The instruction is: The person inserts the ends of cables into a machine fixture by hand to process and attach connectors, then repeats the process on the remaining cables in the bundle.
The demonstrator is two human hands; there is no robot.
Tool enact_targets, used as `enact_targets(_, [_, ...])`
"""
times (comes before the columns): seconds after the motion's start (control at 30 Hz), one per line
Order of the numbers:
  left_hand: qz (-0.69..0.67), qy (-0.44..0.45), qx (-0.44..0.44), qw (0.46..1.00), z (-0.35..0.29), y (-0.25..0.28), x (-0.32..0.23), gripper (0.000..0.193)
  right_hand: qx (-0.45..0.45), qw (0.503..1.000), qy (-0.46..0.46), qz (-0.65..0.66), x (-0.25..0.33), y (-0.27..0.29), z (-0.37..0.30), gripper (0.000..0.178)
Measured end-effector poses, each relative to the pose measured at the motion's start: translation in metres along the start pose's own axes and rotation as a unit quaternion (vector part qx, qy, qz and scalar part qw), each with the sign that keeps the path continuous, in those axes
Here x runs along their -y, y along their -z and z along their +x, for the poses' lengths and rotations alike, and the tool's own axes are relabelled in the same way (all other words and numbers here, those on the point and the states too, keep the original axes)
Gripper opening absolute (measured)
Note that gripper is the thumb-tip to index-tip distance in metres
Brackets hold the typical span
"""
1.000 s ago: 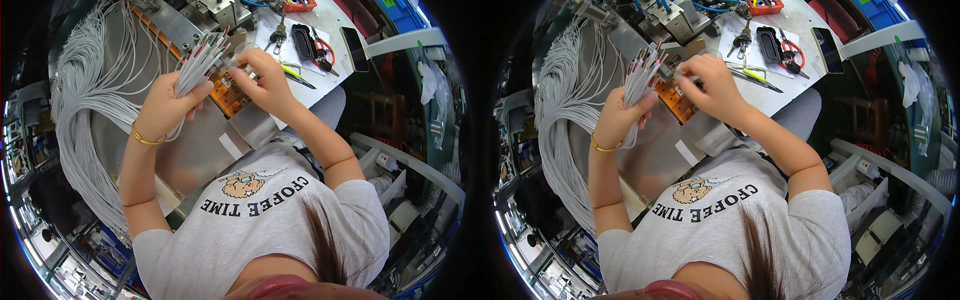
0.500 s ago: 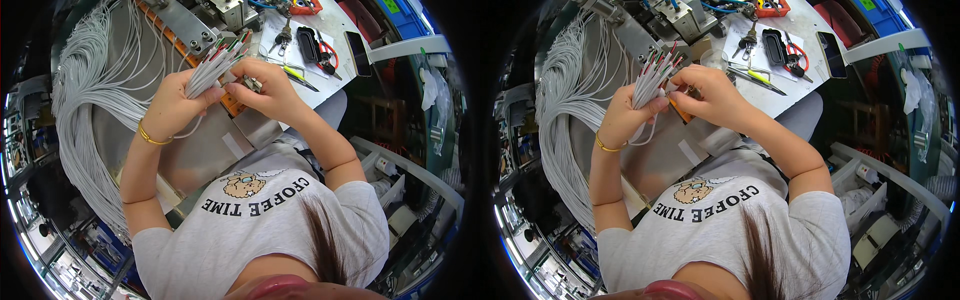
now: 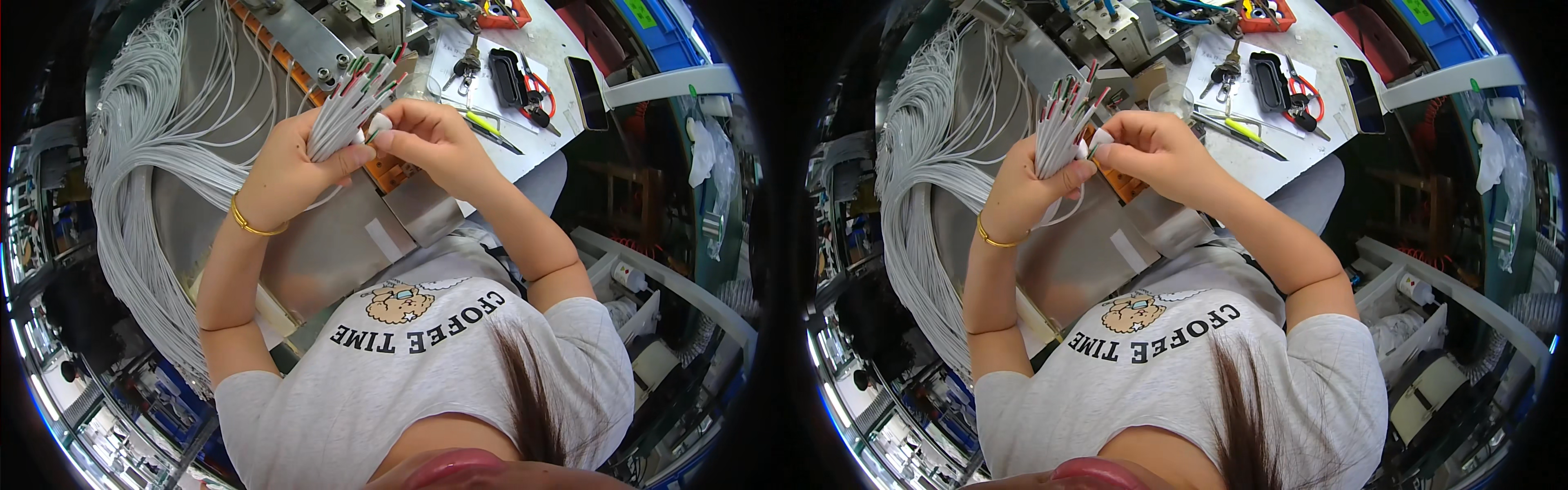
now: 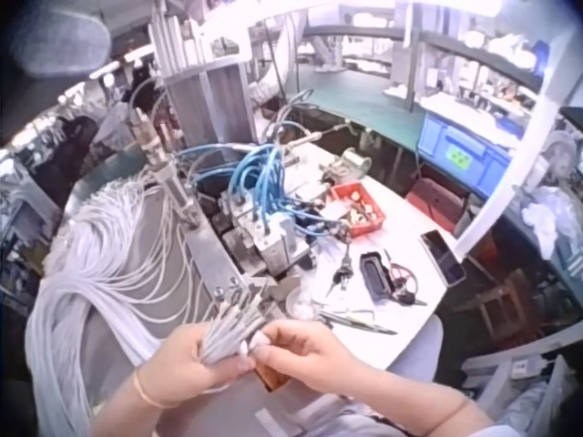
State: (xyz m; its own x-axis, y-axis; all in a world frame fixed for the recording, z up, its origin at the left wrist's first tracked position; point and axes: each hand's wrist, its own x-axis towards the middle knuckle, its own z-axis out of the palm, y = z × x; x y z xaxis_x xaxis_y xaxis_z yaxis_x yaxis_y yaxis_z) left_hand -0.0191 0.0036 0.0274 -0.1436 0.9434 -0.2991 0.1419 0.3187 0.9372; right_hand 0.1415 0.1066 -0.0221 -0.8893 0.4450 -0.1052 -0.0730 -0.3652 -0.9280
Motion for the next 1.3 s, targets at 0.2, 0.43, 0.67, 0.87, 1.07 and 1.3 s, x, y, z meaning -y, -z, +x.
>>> enact_targets(0.2, [-0.054, 0.014, -0.015, 0.998, 0.001, 0.000, 0.001, 0.023, -0.056, 0.979, 0.100, -0.171, 0.001, -0.005, -0.002, 0.012])
enact_targets(0.43, [-0.036, 0.025, -0.009, 0.999, 0.003, 0.002, 0.002, 0.023, -0.053, 0.911, 0.252, -0.322, 0.000, 0.003, 0.003, 0.014])
enact_targets(0.67, [0.038, 0.083, 0.028, 0.995, 0.009, 0.001, 0.015, 0.019, -0.079, 0.975, 0.079, -0.190, -0.024, 0.029, 0.008, 0.019])
enact_targets(0.87, [0.169, 0.073, -0.011, 0.983, 0.010, -0.007, 0.021, 0.017, -0.106, 0.854, 0.214, -0.462, -0.043, 0.041, 0.016, 0.018])
enact_targets(1.07, [0.265, -0.061, -0.048, 0.961, 0.014, -0.007, 0.035, 0.015, -0.085, 0.975, 0.064, -0.194, -0.060, 0.041, 0.021, 0.017])
enact_targets(1.3, [0.201, 0.060, -0.037, 0.977, 0.011, -0.010, 0.017, 0.013, -0.097, 0.943, 0.107, -0.300, -0.049, 0.040, 0.013, 0.015])
